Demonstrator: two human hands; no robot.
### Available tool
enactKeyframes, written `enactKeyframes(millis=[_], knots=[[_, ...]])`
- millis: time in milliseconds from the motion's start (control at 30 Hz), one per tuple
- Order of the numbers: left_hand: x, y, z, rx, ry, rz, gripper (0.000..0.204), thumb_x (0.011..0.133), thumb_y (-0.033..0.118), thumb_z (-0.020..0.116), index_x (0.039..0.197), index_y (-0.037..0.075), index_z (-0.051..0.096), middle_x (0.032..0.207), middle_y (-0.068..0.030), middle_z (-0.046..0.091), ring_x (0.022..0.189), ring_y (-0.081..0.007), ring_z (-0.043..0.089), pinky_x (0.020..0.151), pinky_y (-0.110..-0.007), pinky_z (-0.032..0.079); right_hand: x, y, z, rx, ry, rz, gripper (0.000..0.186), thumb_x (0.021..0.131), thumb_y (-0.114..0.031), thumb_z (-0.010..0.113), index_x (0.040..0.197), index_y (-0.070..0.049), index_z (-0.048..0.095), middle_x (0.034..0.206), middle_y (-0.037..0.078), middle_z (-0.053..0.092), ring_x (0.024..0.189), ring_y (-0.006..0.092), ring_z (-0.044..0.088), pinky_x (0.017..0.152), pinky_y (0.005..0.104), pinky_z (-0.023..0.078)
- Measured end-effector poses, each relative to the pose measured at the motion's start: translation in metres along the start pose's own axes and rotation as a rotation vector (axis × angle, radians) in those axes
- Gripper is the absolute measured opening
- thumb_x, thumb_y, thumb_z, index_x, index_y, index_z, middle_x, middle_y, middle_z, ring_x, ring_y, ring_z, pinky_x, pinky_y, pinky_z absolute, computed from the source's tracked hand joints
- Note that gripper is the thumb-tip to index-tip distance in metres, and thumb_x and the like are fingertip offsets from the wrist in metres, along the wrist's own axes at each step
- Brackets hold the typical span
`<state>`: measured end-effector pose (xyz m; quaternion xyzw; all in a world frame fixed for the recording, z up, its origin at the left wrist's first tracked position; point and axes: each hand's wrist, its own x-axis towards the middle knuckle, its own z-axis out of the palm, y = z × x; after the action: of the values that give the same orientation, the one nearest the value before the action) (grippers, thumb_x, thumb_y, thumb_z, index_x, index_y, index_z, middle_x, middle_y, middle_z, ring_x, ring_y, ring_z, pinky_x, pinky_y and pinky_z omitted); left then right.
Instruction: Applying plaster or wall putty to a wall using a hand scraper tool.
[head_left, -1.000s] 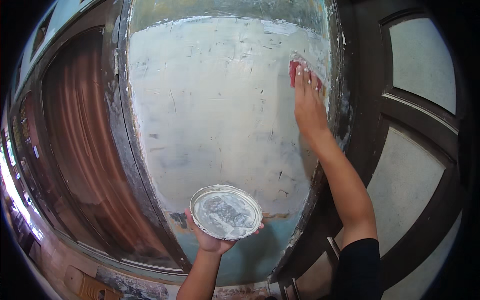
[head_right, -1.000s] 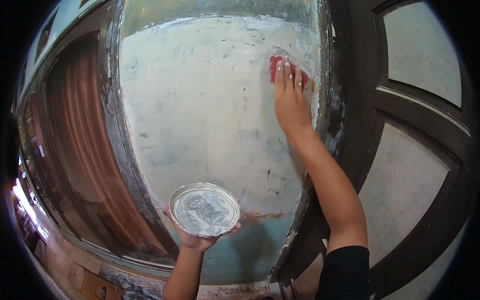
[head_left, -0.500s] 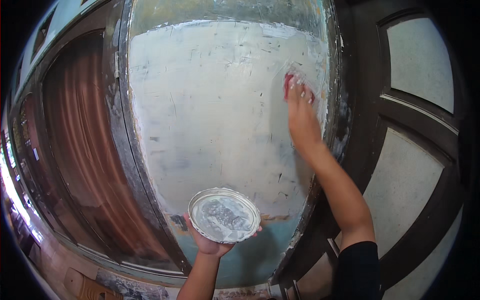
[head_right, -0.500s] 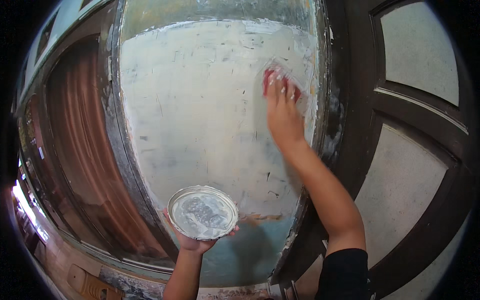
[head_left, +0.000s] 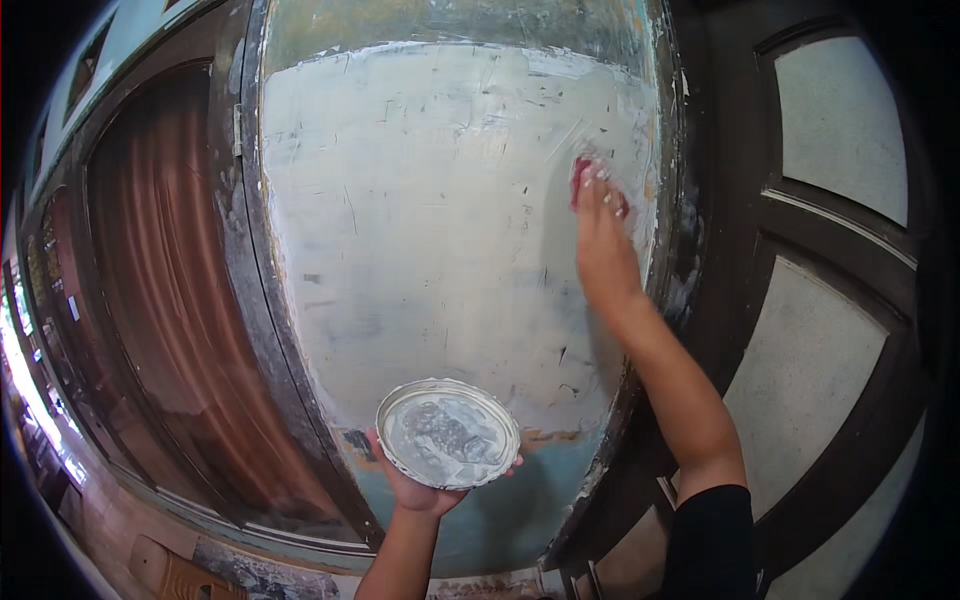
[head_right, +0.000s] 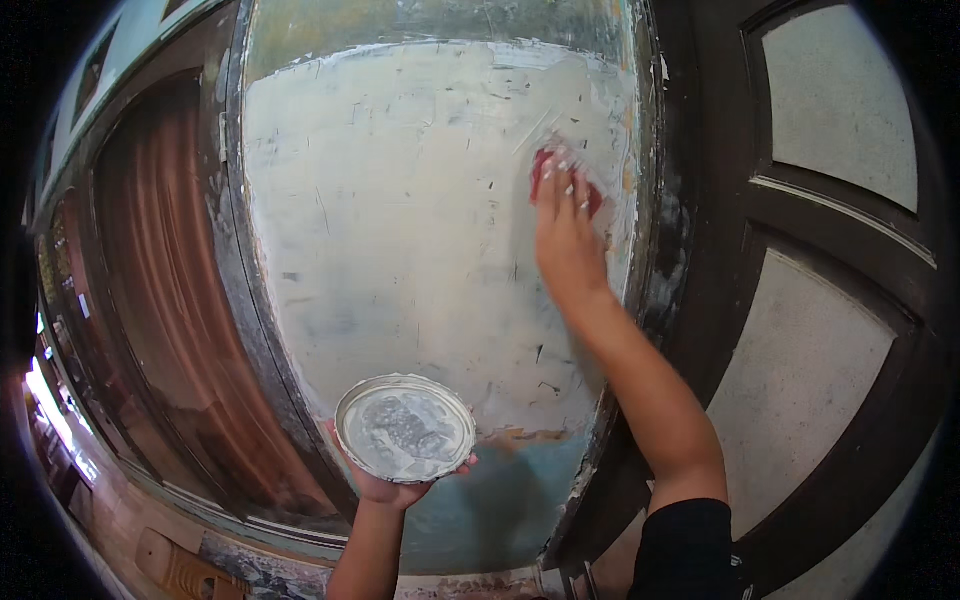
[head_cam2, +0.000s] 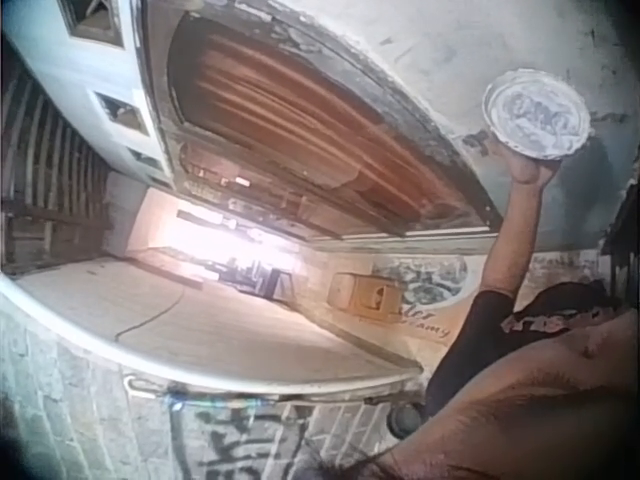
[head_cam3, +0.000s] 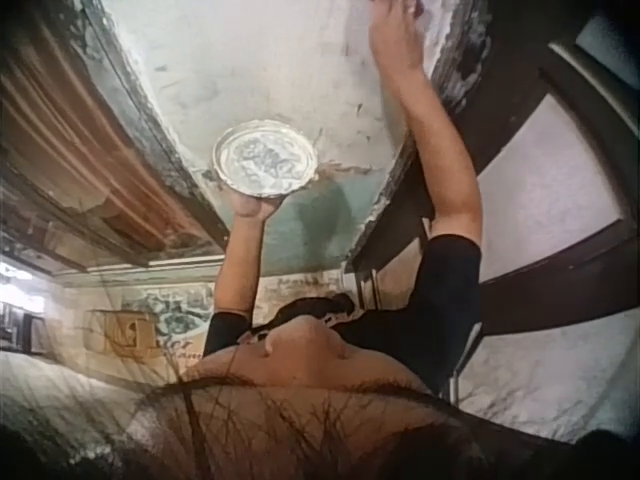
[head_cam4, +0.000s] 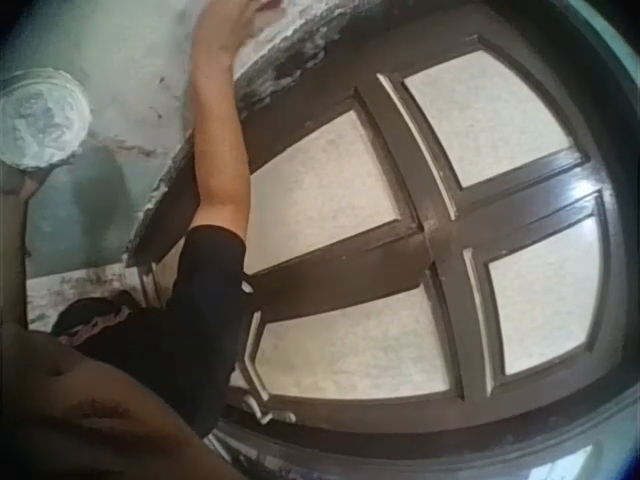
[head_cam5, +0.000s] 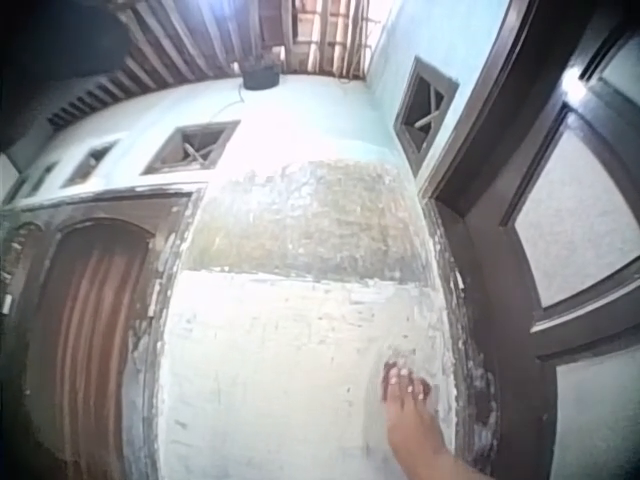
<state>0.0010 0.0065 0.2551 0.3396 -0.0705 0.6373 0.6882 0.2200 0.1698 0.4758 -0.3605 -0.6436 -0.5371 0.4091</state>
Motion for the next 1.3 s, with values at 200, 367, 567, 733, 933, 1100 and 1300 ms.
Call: enactKeyframes(millis=[200, 367, 567, 733, 933, 1100, 1300], knots=[[-0.001, 0.0, 0.012, -0.098, -0.037, -0.005, 0.125, 0.072, 0.1, 0.036, 0.158, 0.01, 0.027, 0.15, -0.0345, 0.04, 0.114, -0.0659, 0.054, 0.086, -0.076, 0.052, 0.023, 0.028, 0.019, -0.341, -0.258, 0.012, 0.069, 0.089, 0.0, 0.055, 0.149, 0.02, 0.027, 0.158, 0.03, 0.033, 0.145, 0.0438, 0.037, 0.125, 0.0482, 0.024], [0.0, -0.002, 0.0, -0.059, -0.05, -0.004, 0.126, 0.072, 0.101, 0.036, 0.158, 0.01, 0.027, 0.15, -0.0356, 0.039, 0.114, -0.0659, 0.054, 0.085, -0.076, 0.052, -0.016, -0.01, 0.022, -0.173, -0.236, -0.006, 0.071, 0.087, 0.001, 0.055, 0.15, 0.019, 0.025, 0.157, 0.031, 0.033, 0.146, 0.044, 0.036, 0.125, 0.0484, 0.026], [0.002, -0.003, 0.005, -0.054, -0.041, -0.001, 0.125, 0.071, 0.101, 0.038, 0.159, 0.012, 0.026, 0.152, -0.0357, 0.036, 0.117, -0.0666, 0.052, 0.087, -0.077, 0.051, 0.015, 0.018, 0.004, 0.131, 0.074, 0.112, 0.07, 0.088, 0.011, 0.046, 0.153, 0.014, 0.023, 0.156, 0.034, 0.033, 0.145, 0.0469, 0.036, 0.121, 0.0466, 0.033], [0.006, -0.005, 0.006, -0.016, -0.082, -0.044, 0.124, 0.072, 0.1, 0.038, 0.159, 0.013, 0.026, 0.153, -0.0357, 0.035, 0.118, -0.0664, 0.052, 0.087, -0.077, 0.05, 0.027, 0.033, 0.034, 0.011, -0.034, 0.104, 0.069, 0.088, 0.009, 0.049, 0.154, 0.011, 0.027, 0.155, 0.032, 0.036, 0.144, 0.0508, 0.035, 0.118, 0.0485, 0.037], [-0.009, 0.007, -0.003, -0.015, -0.057, -0.012, 0.123, 0.072, 0.1, 0.037, 0.158, 0.014, 0.028, 0.151, -0.0361, 0.037, 0.119, -0.0636, 0.053, 0.087, -0.075, 0.051, -0.028, -0.031, 0.019, 0.073, -0.054, -0.108, 0.071, 0.089, 0.008, 0.049, 0.155, 0.01, 0.025, 0.154, 0.032, 0.037, 0.143, 0.0518, 0.036, 0.118, 0.0498, 0.036], [0.0, 0.005, 0.003, 0.032, 0.028, 0.029, 0.123, 0.071, 0.101, 0.038, 0.158, 0.014, 0.03, 0.15, -0.0359, 0.039, 0.121, -0.0626, 0.052, 0.086, -0.078, 0.049, 0.008, 0.009, -0.002, 0.224, 0.04, 0.044, 0.066, 0.091, 0.005, 0.047, 0.155, 0.009, 0.028, 0.152, 0.03, 0.042, 0.141, 0.0503, 0.039, 0.115, 0.0487, 0.04], [0.001, -0.003, 0.011, -0.028, 0.015, 0.019, 0.124, 0.07, 0.101, 0.04, 0.158, 0.014, 0.03, 0.151, -0.0362, 0.037, 0.122, -0.0619, 0.052, 0.086, -0.078, 0.049, 0.037, 0.04, 0.028, 0.107, 0.017, 0.005, 0.064, 0.092, 0.0, 0.049, 0.153, 0.008, 0.032, 0.151, 0.028, 0.044, 0.141, 0.0485, 0.041, 0.114, 0.0479, 0.043]])
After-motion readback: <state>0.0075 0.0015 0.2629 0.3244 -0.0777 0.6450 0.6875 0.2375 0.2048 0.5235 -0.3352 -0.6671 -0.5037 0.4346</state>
